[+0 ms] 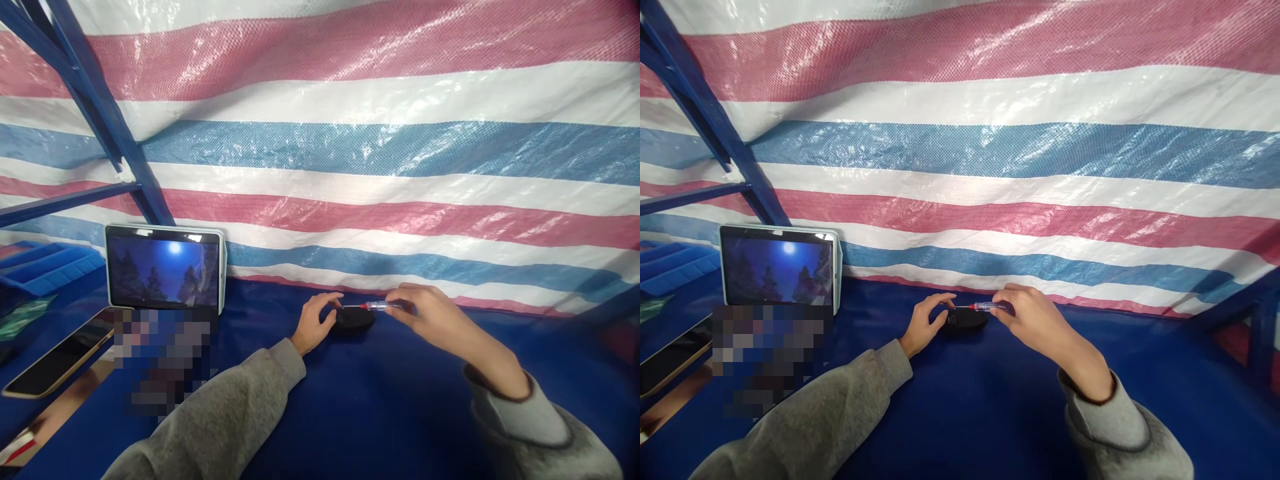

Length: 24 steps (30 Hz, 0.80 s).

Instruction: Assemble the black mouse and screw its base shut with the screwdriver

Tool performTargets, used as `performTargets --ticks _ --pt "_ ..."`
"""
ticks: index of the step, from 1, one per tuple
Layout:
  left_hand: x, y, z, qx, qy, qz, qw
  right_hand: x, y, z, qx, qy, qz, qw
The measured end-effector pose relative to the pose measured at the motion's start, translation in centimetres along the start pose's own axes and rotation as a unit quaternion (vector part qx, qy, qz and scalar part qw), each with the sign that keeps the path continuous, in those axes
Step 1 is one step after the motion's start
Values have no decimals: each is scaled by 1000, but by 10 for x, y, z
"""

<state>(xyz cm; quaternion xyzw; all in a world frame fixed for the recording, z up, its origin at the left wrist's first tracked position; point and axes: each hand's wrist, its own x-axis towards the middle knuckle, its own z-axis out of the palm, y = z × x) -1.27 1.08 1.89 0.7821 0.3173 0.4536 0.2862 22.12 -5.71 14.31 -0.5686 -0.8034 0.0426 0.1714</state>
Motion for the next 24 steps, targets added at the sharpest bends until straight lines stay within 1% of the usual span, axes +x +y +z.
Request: performTargets --ticks 3,6,12,16,24 --pt "2 1 1 29 -21 -8 999 0 0 3 -1 8 -5 1000" --pt "3 1 3 40 -10 -18 999 2 -2 6 -5 9 -9 1000" --pt "3 -5 7 37 33 -8 999 2 -3 8 0 17 -10 1000" --pt "3 -8 7 43 36 1 998 2 -5 8 5 10 -2 1000" --pt "2 -8 8 69 25 2 997 1 -7 7 40 23 -18 999"
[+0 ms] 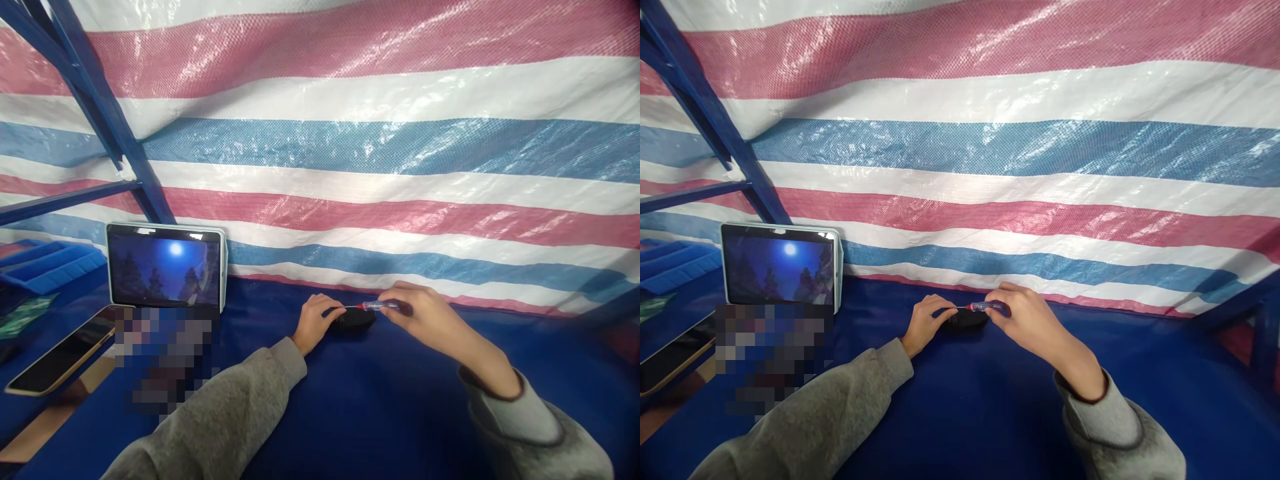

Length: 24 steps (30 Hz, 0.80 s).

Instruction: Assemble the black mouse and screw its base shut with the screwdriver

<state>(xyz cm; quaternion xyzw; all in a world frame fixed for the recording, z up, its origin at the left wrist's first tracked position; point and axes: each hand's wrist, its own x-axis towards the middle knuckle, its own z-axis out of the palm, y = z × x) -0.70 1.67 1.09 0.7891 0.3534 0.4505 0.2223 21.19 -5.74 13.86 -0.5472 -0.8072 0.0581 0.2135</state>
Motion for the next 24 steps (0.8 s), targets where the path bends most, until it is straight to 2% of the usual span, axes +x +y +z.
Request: performTargets --ticks 7,12,17,20,24 --pt "-3 -1 1 36 -14 70 997 0 -12 3 82 11 -7 997" --pt "-4 -1 4 52 2 137 989 1 -25 15 142 58 3 988" --pt "-5 3 2 66 -12 145 987 2 -28 23 158 87 11 984" --pt "-5 6 1 85 -42 115 989 2 -26 19 140 114 22 983" --pt "-6 4 2 105 -137 130 976 2 -17 12 98 157 54 981"
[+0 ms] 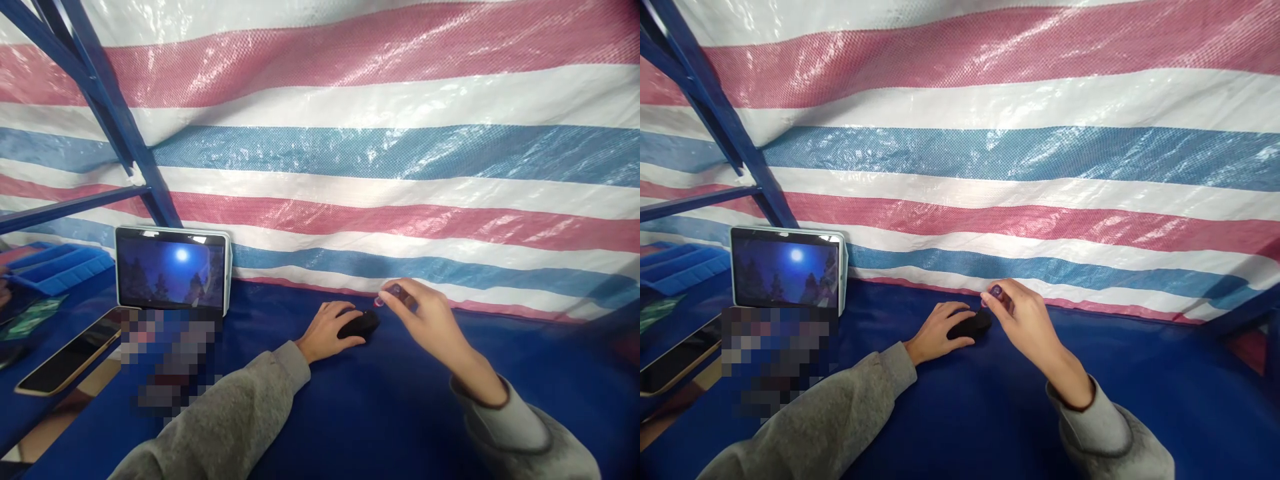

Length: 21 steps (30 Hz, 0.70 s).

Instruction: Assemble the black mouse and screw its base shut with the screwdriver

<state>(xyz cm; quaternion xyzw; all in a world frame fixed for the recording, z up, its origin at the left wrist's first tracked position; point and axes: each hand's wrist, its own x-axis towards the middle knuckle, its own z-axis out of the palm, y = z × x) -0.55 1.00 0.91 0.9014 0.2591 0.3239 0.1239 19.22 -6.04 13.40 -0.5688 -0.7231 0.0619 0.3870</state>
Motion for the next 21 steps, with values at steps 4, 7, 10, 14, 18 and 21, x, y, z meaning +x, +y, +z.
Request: performTargets --ticks 4,7,10,14,18,21 --pt "-2 -4 4 -3 -45 36 998 4 11 -4 -43 19 11 999" --pt "-3 -4 4 -13 -45 54 997 5 15 -5 -63 15 17 998" --pt "-2 -4 3 -18 -43 64 997 6 17 -4 -79 5 19 997" --pt "-2 -5 3 -21 -40 68 997 6 18 -2 -96 -17 14 995" --pt "-2 -5 4 -23 -33 66 997 6 19 1 -98 -32 16 995" --pt "-2 -5 4 -24 -34 63 997 6 20 2 -101 -39 21 994"
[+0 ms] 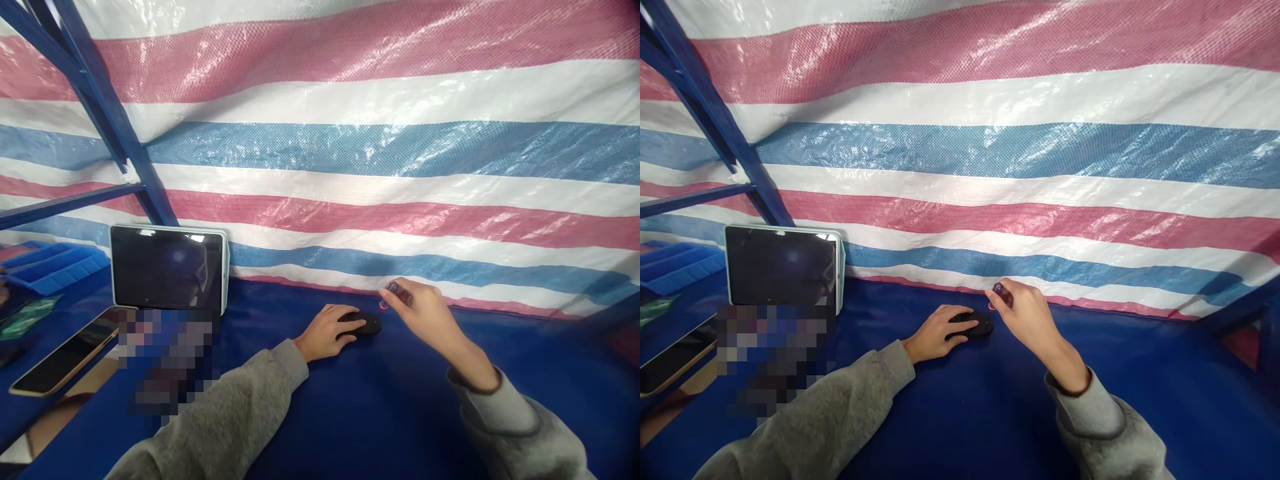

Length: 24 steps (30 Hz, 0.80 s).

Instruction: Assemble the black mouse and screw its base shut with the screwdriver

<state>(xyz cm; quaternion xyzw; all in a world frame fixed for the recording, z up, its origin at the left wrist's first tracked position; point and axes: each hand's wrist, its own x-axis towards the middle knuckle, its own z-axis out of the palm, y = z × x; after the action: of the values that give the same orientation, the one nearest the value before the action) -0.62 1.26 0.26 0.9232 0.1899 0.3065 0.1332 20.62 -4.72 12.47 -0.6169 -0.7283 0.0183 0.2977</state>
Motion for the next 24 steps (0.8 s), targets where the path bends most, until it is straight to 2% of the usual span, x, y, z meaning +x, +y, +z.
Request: performTargets --ticks 17,24 --pt "0 -3 1 -11 -6 12 1000 1 2 5 -13 -35 -3 999" --pt "-1 -3 2 1 -27 28 999 -1 5 10 -96 -42 -9 994"
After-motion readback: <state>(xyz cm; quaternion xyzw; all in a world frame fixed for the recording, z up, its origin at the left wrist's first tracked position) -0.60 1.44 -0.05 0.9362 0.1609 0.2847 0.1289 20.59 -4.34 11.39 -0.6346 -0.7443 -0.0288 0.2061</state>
